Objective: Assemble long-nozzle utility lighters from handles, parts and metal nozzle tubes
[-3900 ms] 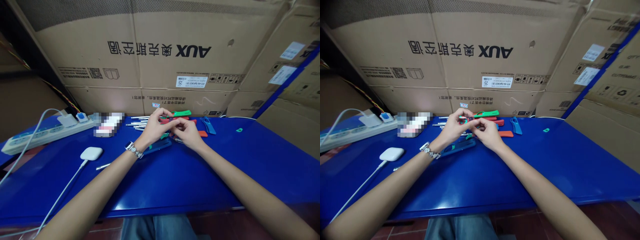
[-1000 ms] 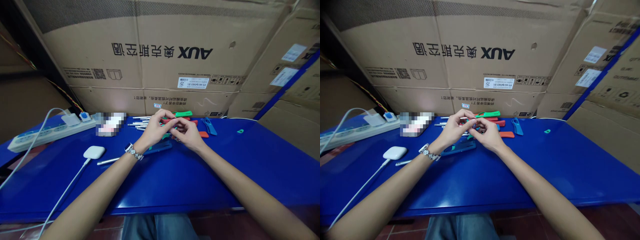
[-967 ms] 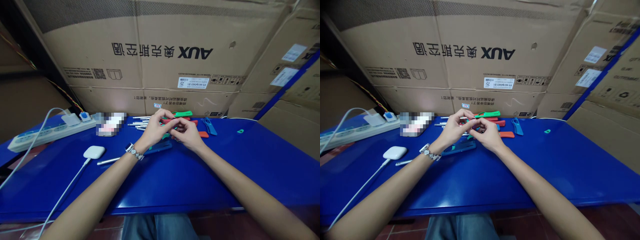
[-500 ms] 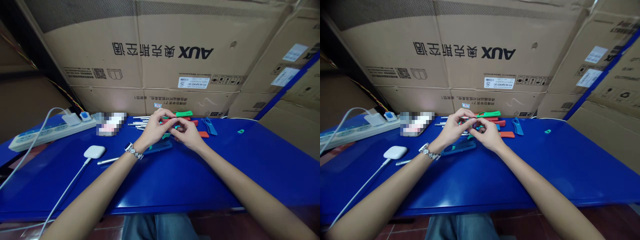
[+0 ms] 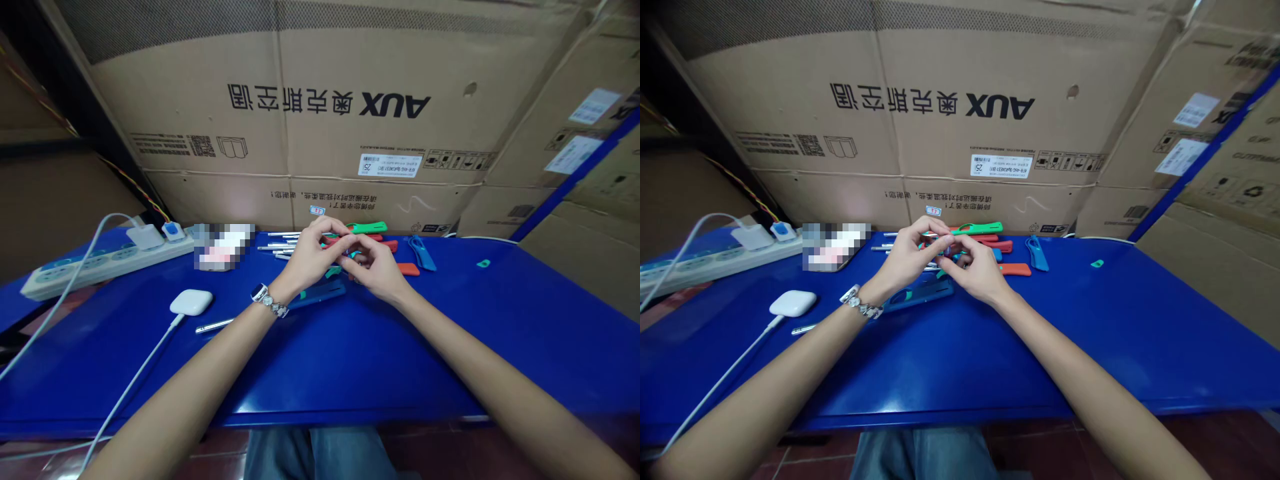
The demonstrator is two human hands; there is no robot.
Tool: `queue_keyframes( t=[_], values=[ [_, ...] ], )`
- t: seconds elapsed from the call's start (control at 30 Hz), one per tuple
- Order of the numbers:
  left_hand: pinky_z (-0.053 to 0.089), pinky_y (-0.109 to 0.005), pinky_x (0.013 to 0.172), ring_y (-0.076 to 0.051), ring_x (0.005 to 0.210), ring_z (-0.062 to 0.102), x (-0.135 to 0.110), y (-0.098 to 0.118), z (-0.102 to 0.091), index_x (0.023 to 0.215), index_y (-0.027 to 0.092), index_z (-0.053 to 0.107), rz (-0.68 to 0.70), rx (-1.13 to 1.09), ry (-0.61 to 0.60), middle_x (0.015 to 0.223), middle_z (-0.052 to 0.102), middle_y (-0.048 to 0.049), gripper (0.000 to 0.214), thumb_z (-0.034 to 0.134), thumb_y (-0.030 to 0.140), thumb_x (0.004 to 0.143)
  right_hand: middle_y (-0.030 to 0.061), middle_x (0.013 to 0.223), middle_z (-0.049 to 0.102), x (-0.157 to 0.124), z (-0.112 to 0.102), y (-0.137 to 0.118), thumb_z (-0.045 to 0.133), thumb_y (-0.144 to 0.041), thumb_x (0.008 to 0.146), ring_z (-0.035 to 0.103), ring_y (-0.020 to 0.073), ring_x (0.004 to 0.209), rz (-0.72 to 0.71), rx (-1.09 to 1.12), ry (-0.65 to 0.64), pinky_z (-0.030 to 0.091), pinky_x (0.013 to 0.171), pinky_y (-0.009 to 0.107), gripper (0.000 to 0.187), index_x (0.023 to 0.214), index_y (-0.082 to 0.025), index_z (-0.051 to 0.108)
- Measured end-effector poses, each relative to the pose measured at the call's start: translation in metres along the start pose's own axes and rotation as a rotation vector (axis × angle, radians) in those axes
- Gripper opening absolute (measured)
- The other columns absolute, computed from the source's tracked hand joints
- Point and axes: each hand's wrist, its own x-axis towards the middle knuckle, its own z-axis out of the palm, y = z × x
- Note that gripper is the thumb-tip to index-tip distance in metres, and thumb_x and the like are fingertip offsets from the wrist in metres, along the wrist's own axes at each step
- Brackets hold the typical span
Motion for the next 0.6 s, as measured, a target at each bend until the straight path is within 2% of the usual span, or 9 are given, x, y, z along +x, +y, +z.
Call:
queue_keyframes(
  t=[0.1, 0.17, 0.27, 0.33, 0.43, 0.53, 0.6],
  values=[
    [0.047, -0.031, 0.080, -0.016, 0.089, 0.059, 0.000, -0.002, 0.003, 0.079, 0.016, 0.059, -0.038, -0.029, 0.079, 0.092, 0.063, -0.0041, 0.022, 0.075, 0.032, 0.079, 0.0000, 0.075, 0.063, 0.001, 0.004, 0.005, 0.076, -0.043, 0.076, 0.055, 0.0108, 0.050, 0.040, 0.055, 0.054, 0.043, 0.045, 0.024, 0.033, 0.089, -0.018, 0.060],
    [0.048, -0.030, 0.080, -0.016, 0.089, 0.059, -0.001, -0.002, 0.003, 0.083, 0.016, 0.061, -0.046, -0.009, 0.078, 0.095, 0.063, -0.0043, 0.024, 0.076, 0.034, 0.078, 0.0002, 0.073, 0.063, 0.002, 0.004, 0.005, 0.074, -0.045, 0.078, 0.058, 0.0124, 0.053, 0.033, 0.060, 0.038, 0.045, 0.048, 0.024, 0.032, 0.085, -0.018, 0.060],
    [0.049, -0.030, 0.080, -0.016, 0.094, 0.060, -0.001, 0.000, -0.001, 0.104, 0.018, 0.066, -0.036, 0.020, -0.018, 0.105, 0.064, -0.0068, 0.023, 0.065, 0.034, 0.088, 0.0022, 0.079, 0.066, 0.001, -0.002, 0.001, 0.067, -0.044, 0.084, 0.059, 0.0123, 0.056, -0.003, 0.038, -0.022, 0.047, 0.052, 0.025, 0.026, 0.088, -0.018, 0.062],
    [0.050, -0.029, 0.078, -0.017, 0.097, 0.059, -0.001, 0.002, -0.004, 0.109, 0.020, 0.069, -0.012, 0.039, -0.086, 0.108, 0.064, -0.0079, 0.023, 0.056, 0.032, 0.094, 0.0023, 0.077, 0.066, 0.000, -0.006, -0.002, 0.062, -0.041, 0.089, 0.058, 0.0122, 0.055, -0.012, 0.038, -0.077, 0.048, 0.053, 0.026, 0.024, 0.090, -0.017, 0.063],
    [0.049, -0.030, 0.081, -0.017, 0.099, 0.059, -0.001, 0.004, -0.006, 0.101, 0.019, 0.072, 0.015, 0.084, -0.106, 0.105, 0.064, -0.0076, 0.019, 0.057, 0.029, 0.094, 0.0011, 0.071, 0.064, -0.001, -0.006, -0.003, 0.060, -0.039, 0.089, 0.058, 0.0128, 0.054, -0.011, 0.046, -0.110, 0.049, 0.054, 0.026, 0.023, 0.093, -0.017, 0.064],
    [0.047, -0.032, 0.084, -0.017, 0.095, 0.059, 0.000, 0.003, -0.003, 0.092, 0.017, 0.069, 0.007, 0.090, -0.051, 0.098, 0.065, -0.0059, 0.013, 0.065, 0.029, 0.089, 0.0018, 0.079, 0.066, -0.001, 0.000, 0.001, 0.071, -0.040, 0.081, 0.060, 0.0140, 0.060, 0.004, 0.067, -0.014, 0.050, 0.055, 0.026, 0.029, 0.098, -0.018, 0.063],
    [0.047, -0.032, 0.083, -0.017, 0.092, 0.059, 0.000, 0.002, -0.001, 0.087, 0.016, 0.066, -0.010, 0.082, -0.006, 0.093, 0.065, -0.0047, 0.014, 0.069, 0.030, 0.086, 0.0019, 0.079, 0.066, 0.000, 0.004, 0.003, 0.075, -0.043, 0.077, 0.061, 0.0147, 0.062, 0.030, 0.096, 0.044, 0.051, 0.055, 0.027, 0.032, 0.093, -0.019, 0.062]
  ],
)
